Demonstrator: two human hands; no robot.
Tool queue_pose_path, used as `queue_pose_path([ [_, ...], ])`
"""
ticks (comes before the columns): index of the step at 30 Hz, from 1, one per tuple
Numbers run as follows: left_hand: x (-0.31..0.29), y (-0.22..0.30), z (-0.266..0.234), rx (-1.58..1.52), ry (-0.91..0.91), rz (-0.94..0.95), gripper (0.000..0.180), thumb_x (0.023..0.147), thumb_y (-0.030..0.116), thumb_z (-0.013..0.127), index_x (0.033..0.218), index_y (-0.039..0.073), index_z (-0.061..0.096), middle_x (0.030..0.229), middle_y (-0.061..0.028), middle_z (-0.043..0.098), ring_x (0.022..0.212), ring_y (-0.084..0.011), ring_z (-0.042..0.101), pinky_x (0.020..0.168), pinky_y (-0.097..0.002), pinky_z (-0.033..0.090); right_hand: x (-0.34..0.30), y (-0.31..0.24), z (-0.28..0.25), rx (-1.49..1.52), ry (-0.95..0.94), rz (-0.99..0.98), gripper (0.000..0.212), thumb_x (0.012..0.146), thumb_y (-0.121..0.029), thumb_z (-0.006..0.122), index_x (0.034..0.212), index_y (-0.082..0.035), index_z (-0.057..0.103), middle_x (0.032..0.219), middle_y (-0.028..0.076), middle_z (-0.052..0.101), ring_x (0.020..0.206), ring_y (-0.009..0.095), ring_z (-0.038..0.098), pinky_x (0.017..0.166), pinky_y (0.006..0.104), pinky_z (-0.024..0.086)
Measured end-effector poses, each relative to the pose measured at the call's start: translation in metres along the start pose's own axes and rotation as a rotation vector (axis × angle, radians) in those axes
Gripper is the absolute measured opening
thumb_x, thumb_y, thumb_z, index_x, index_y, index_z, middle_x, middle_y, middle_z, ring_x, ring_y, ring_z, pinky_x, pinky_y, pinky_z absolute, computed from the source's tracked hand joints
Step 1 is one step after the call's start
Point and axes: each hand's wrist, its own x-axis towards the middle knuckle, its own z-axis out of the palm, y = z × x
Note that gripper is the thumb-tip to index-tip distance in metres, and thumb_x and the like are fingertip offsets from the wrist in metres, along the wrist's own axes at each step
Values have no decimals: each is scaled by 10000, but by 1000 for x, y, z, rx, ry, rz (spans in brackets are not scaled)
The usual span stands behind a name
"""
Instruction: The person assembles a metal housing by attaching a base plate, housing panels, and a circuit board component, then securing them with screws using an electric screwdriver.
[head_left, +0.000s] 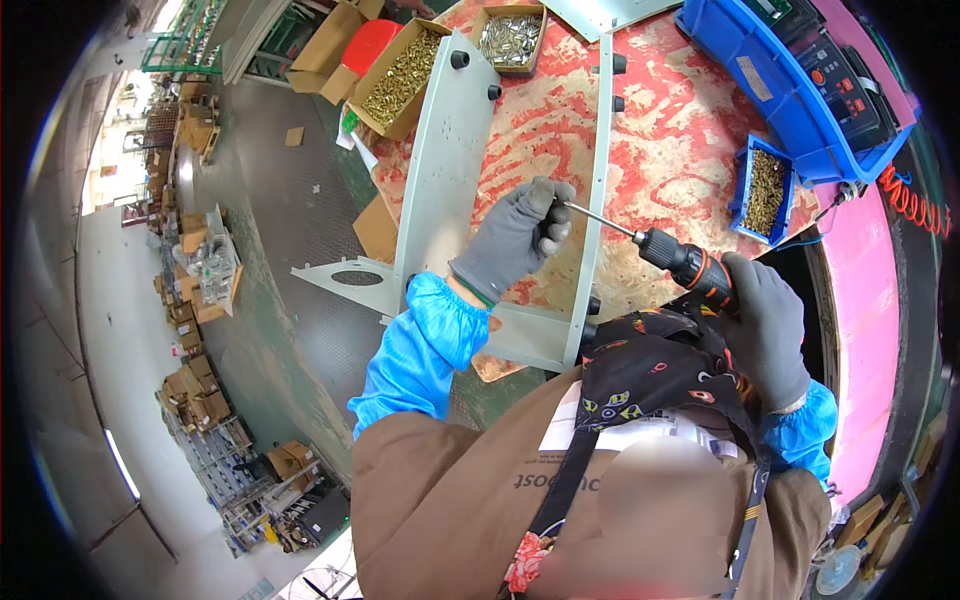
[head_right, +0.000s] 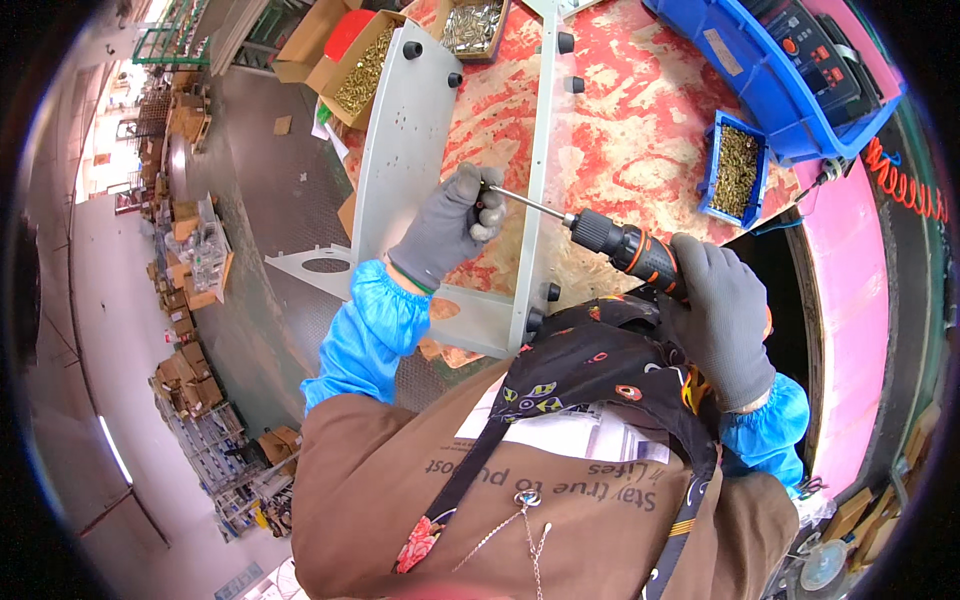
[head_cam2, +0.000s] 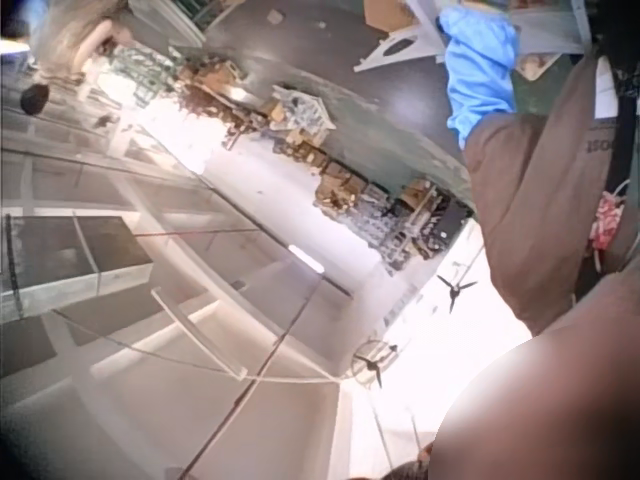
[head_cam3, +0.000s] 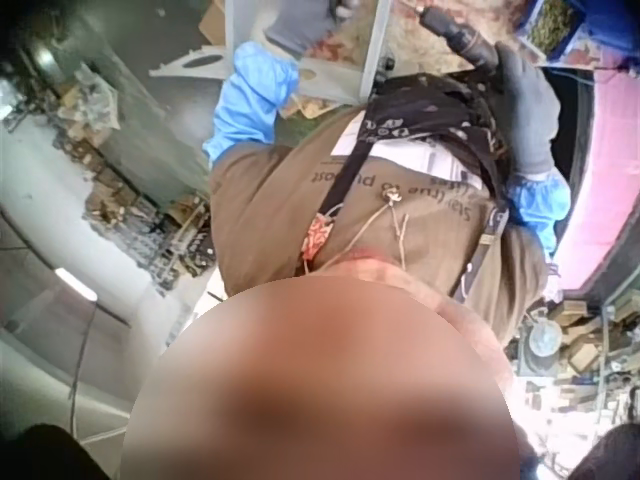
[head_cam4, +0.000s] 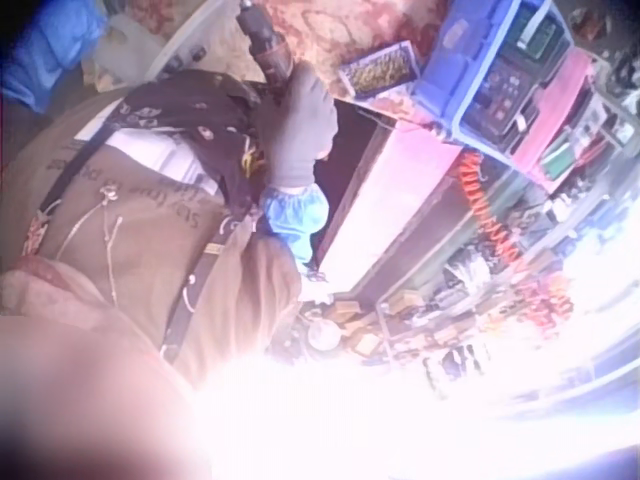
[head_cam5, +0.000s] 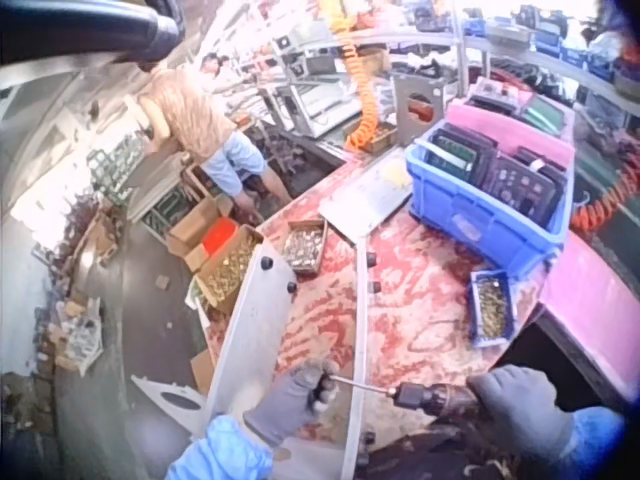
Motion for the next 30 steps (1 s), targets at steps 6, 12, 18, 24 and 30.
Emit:
queue_pose_path([
  [6, -1, -5, 13, 164, 89, 35, 384, 872, 406, 572, 1029, 56, 591, 790, -10, 540, 648, -82, 513, 505, -175, 423, -6, 2, 1, -51, -27, 44, 485, 588, -102, 723, 1029, -90, 524, 821, 82, 560, 782, 277, 567, 663, 386, 448],
  [12, 4, -5, 21, 29, 152, 35, 318, 884, 286, 585, 1090, 44, 585, 820, -27, 567, 677, -87, 516, 518, -165, 441, -12, 0, 3, -43, 0, 63, 471, 589, -78, 704, 1023, -90, 522, 828, 85, 561, 791, 278, 567, 675, 382, 449],
  [18, 2, -9, 6, -114, -41, 115, 301, 835, 232, 646, 1075, 57, 595, 827, -23, 570, 715, -92, 492, 498, -152, 408, -12, -2, 7, -38, 15, 74, 439, 599, -50, 681, 1007, -89, 525, 822, 85, 563, 791, 277, 569, 670, 383, 445],
  [24, 0, -8, 10, -98, -26, 69, 309, 826, 327, 645, 977, 61, 598, 756, 7, 520, 680, -81, 464, 487, -160, 391, -9, -4, 9, -24, 2, 66, 437, 600, -45, 679, 1007, -89, 527, 812, 88, 562, 777, 279, 567, 664, 387, 440],
  [30, -3, -8, 14, 74, 79, 169, 347, 844, 356, 623, 985, 41, 587, 748, 7, 495, 647, -78, 452, 483, -166, 372, -6, -7, 9, -11, -13, 61, 444, 605, -79, 703, 1012, -89, 527, 803, 88, 556, 769, 279, 567, 661, 386, 438],
])
